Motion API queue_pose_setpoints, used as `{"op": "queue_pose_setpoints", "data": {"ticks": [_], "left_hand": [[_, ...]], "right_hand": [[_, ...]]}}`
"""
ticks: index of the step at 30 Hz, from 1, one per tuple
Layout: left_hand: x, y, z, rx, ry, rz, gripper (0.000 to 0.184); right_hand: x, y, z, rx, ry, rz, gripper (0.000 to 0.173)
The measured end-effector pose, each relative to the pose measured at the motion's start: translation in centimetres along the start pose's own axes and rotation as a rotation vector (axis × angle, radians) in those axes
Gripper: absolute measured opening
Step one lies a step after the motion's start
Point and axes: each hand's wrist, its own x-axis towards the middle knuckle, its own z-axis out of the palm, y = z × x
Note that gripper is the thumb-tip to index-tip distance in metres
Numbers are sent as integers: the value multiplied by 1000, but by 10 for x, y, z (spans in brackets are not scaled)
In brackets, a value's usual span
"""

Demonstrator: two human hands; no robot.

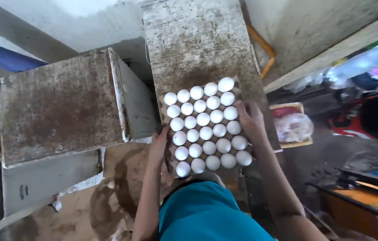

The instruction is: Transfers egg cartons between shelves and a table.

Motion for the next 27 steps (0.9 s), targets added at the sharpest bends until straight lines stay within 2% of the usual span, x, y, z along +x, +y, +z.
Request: {"op": "queue_pose_setpoints", "data": {"ticks": [5,10,15,19,24,27], "left_hand": [[-36,-19,-89,16,295,-42,27],[-97,-48,-161,-30,493,3,20],[-136,-86,-185,-68,589,-24,21],[-135,-106,-194,-156,540,4,22],[-102,-127,-234,-132,337,43,28],[-80,-130,-261,-163,212,133,30]], "right_hand": [[-60,-20,65,168,-193,-45,43],[-101,-34,127,295,-469,-55,49],[-124,-38,156,229,-632,-96,65],[-142,-34,163,158,-611,-89,67],[-167,-28,183,143,-486,-2,57],[-189,-25,203,198,-393,46,55]]}}
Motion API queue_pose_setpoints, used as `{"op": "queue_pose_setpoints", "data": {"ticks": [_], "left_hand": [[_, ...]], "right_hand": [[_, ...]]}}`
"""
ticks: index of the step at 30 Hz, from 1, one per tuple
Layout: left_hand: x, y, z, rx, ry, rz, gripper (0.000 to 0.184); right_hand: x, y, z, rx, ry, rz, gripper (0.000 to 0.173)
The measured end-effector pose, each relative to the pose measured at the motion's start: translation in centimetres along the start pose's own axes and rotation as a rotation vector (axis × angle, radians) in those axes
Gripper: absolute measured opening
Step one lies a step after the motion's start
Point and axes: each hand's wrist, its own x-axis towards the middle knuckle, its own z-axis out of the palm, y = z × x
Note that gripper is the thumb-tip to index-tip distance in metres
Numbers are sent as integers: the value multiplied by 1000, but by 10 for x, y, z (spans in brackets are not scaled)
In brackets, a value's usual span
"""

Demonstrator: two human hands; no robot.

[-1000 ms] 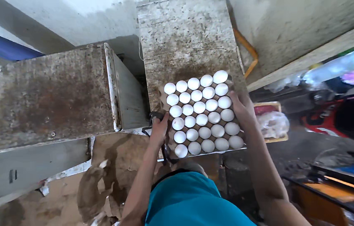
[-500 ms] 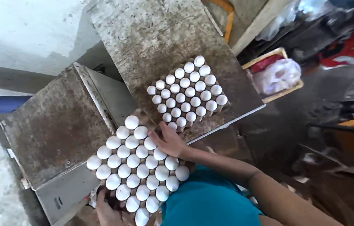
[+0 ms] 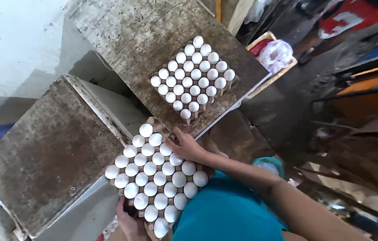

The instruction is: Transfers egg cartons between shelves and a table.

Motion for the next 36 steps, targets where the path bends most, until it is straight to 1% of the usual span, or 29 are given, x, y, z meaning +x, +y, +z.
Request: {"op": "queue_pose_setpoints", "data": {"ticks": [2,4,6,8,10,12,15,17,20,23,28,32,34,36], "left_hand": [[16,1,-15,-46,-102,36,34],[29,4,-26,-78,-176,36,36],[36,7,-36,-67,-195,0,35],[42,7,-43,-32,-181,-42,38],[49,4,-44,9,-172,-62,43],[55,4,-38,50,-189,-49,42],[64,1,-25,110,-208,-77,48],[67,-6,-15,159,-183,-111,52],[61,-19,2,184,-145,-144,49],[39,-26,19,169,-87,-223,48],[6,-45,36,202,42,-296,49],[-14,-61,46,215,157,-332,52],[-27,-55,60,223,202,-361,47],[-39,-40,83,256,253,-394,45]], "right_hand": [[-11,5,20,41,81,-13,51],[-21,6,38,70,151,-26,49],[-32,5,52,89,206,-19,48],[-40,5,63,106,261,-9,45],[-43,5,67,113,294,30,42],[-39,5,66,115,323,75,42],[-29,10,57,113,331,133,44],[-21,19,49,95,331,150,45],[-9,37,35,72,293,172,45],[3,54,22,70,229,180,46],[19,77,0,83,73,191,52],[30,84,-16,45,-42,222,60],[34,86,-24,11,-102,233,64],[36,86,-32,-35,-155,213,66]]}}
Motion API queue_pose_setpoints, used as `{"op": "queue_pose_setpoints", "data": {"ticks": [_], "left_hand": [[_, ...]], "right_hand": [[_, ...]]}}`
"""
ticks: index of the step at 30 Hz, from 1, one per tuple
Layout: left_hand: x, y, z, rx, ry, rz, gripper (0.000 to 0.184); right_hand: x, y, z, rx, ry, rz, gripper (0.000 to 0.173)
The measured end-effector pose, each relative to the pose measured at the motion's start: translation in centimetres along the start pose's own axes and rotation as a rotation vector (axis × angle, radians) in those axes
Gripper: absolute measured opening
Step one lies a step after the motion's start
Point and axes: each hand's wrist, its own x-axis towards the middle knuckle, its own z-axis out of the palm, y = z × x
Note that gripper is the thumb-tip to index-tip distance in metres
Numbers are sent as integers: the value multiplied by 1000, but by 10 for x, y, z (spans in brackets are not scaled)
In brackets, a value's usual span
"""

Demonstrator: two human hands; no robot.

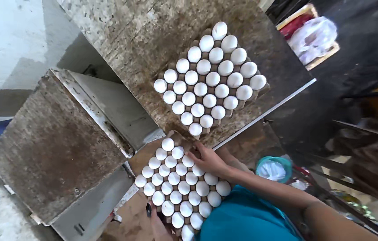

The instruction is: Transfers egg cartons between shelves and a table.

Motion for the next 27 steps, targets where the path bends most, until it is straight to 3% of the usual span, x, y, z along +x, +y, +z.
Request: {"op": "queue_pose_setpoints", "data": {"ticks": [2,4,12,18,27], "left_hand": [[-14,7,8,-9,32,-52,42],[-10,-12,0,-59,44,-62,44],[-14,-45,5,-141,93,-125,42],[5,-71,8,-137,167,-133,42],[13,-61,12,-297,41,-237,37]], "right_hand": [[0,-1,-6,-23,-31,-12,65],[1,-1,-10,-38,-38,-25,64],[0,4,-11,-110,40,-68,59],[-2,6,-6,-103,167,-154,45],[-1,9,7,-187,294,-208,33]]}}
